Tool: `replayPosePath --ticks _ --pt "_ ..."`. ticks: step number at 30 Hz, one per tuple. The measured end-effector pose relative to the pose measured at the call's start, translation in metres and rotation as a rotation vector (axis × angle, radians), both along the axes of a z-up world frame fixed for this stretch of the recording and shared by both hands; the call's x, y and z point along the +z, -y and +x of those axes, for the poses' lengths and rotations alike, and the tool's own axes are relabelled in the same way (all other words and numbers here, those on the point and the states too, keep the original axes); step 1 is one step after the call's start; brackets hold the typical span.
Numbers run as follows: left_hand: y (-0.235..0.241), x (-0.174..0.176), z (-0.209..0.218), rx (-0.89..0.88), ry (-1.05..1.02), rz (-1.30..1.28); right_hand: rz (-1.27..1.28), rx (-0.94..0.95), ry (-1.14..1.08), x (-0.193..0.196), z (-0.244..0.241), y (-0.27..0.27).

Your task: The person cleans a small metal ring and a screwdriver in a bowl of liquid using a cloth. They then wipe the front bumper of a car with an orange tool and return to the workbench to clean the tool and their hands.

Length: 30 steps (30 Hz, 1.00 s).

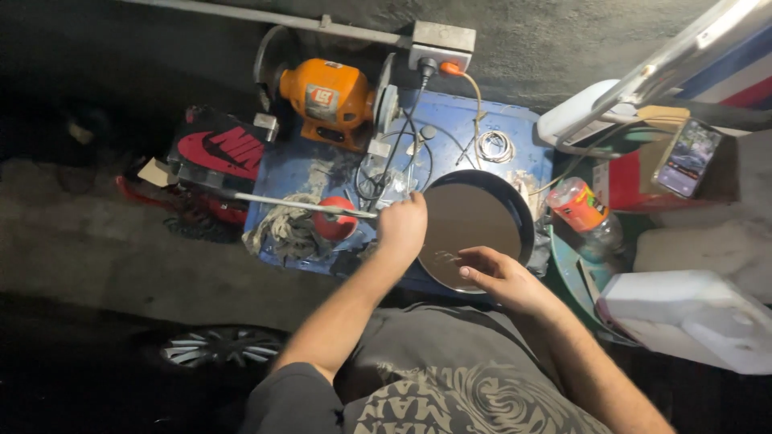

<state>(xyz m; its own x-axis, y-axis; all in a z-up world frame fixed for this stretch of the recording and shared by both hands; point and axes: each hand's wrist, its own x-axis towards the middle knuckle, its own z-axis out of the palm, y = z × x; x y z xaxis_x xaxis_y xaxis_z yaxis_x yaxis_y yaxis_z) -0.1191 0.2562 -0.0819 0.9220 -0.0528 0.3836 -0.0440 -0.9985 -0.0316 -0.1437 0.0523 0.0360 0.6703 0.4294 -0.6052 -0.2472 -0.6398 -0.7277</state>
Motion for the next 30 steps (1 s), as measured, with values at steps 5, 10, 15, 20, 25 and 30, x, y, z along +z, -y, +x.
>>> replayPosePath --ticks 5,10,15,20,25,30 --pt "0.007 0.012 -0.031 -0.235 -0.472 -0.371 0.141 -0.08 0.027 -0.017 0.002 0.041" --pt "0.038 0.004 -0.064 -0.399 -0.55 -0.863 0.405 -0.116 0.136 -0.07 0.004 0.085" --pt "0.043 0.029 -0.065 -0.426 -0.261 -1.132 0.625 -0.068 0.792 -0.082 0.016 0.117" --pt "0.014 0.055 -0.057 -0.467 0.031 -1.096 0.815 -0.147 0.881 -0.067 0.028 0.129" --pt "0.014 0.057 -0.047 -0.447 0.199 -1.119 0.89 -0.264 0.833 -0.058 0.024 0.116" --pt "0.045 0.048 -0.039 -0.568 0.088 -1.167 0.995 -0.243 0.788 -0.063 0.021 0.084"
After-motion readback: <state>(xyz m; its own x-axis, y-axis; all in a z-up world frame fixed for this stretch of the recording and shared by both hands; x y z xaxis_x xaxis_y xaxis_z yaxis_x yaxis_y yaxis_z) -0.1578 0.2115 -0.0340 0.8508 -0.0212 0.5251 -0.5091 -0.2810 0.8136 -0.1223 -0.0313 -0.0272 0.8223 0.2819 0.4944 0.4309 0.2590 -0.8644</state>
